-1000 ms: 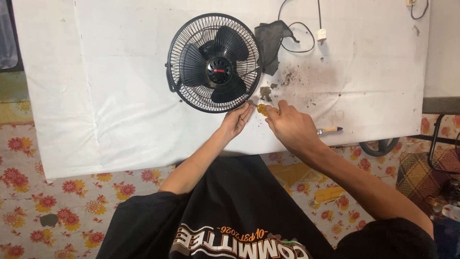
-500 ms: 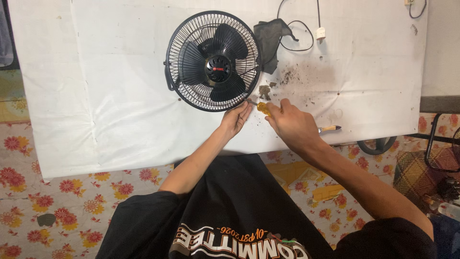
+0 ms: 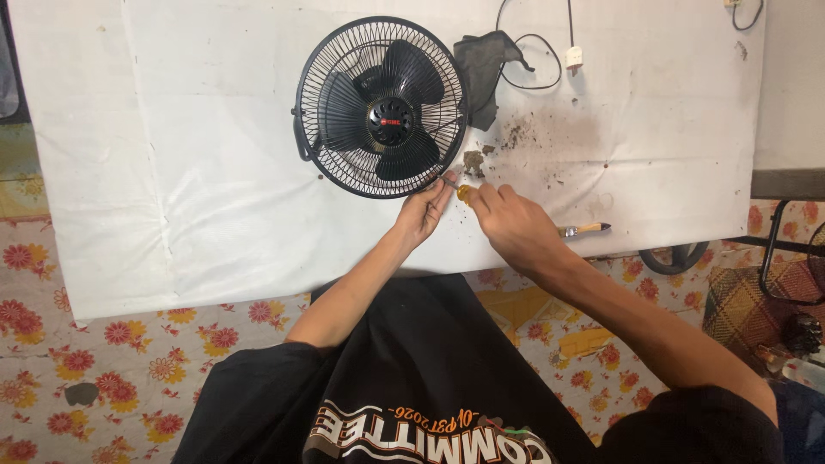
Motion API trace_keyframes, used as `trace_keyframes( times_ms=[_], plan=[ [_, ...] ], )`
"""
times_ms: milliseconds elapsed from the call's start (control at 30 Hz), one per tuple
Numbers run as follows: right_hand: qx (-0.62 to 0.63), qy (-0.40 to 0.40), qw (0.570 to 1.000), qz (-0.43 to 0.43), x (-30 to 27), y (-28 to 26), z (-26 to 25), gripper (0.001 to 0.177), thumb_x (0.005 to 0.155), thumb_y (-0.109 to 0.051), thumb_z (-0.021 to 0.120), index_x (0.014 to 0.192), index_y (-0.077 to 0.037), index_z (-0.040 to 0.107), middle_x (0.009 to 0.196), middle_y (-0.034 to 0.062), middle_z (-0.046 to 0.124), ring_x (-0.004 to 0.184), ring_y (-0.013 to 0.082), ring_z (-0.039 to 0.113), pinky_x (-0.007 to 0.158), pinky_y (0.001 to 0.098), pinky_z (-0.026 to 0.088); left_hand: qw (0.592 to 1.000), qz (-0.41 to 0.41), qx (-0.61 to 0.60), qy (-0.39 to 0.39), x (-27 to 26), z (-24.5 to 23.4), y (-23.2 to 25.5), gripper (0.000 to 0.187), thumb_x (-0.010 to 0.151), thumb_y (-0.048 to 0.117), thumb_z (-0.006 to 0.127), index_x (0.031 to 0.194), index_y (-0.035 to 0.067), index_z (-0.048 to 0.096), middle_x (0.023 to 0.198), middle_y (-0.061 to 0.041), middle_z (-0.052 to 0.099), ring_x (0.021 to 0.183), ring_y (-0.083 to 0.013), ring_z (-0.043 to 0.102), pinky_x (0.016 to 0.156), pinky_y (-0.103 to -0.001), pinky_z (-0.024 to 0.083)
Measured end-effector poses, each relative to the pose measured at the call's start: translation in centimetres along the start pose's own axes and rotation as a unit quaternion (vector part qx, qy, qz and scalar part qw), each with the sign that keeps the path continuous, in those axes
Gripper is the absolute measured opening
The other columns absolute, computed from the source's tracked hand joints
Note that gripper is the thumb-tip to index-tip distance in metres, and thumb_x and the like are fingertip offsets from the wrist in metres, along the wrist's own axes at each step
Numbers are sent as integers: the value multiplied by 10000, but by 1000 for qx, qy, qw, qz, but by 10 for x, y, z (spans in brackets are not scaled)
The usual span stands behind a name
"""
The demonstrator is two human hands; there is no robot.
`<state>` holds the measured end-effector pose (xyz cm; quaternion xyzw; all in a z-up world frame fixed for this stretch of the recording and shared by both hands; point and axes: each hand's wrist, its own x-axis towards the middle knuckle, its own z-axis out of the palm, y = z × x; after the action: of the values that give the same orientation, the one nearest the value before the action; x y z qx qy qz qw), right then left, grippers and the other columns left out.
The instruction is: The person disassembles a small electric fan by removing the front grille and fan blades, then reassembles it by placing the blades back onto the motor and securing the grille with a screwdriver. The task is performed on a white-covered table with tools visible nearby.
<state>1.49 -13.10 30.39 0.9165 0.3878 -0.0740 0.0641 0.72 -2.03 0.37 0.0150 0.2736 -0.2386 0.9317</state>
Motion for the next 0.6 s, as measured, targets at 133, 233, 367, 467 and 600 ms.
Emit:
trace_keyframes(
  times_ms=[133,233,367,467,600],
  plan=[
    [-30,-21,999,18,2,-1,-1,487,775,-62,662,1244,68,643,979,96,635,803,201,642,598,284,581,1000,-5,-19,11,6,-8,-3,170,999,-37,572,1159,-73,617,1250,-194,673,1211,-250,666,1055,-314,495],
    [-7,-30,999,42,6,-3,0,424,876,-167,654,1235,58,641,946,116,645,746,216,671,525,308,570,1000,9,9,10,11,-14,-4,161,996,-26,576,1138,-66,642,1219,-177,689,1186,-235,673,1038,-302,504],
    [-17,-180,982,48,12,1,5,397,1100,-354,511,1223,5,630,898,99,646,751,213,699,563,318,572,1000,2,6,29,14,-17,-7,142,1009,1,587,1117,-60,655,1184,-180,701,1148,-224,682,1019,-299,510],
    [24,-70,996,56,9,1,5,341,979,-355,625,1158,-66,650,848,98,643,749,236,691,520,334,564,1000,-6,11,29,10,-16,-1,145,1018,18,587,1125,-54,654,1183,-175,696,1144,-219,688,1010,-293,520],
    [-40,-45,997,42,5,0,9,461,813,-245,671,1226,-41,667,824,102,654,691,217,688,445,300,543,999,-15,7,38,7,-7,1,178,1025,33,570,1137,-84,642,1206,-189,693,1169,-234,681,1003,-300,532]
  ],
)
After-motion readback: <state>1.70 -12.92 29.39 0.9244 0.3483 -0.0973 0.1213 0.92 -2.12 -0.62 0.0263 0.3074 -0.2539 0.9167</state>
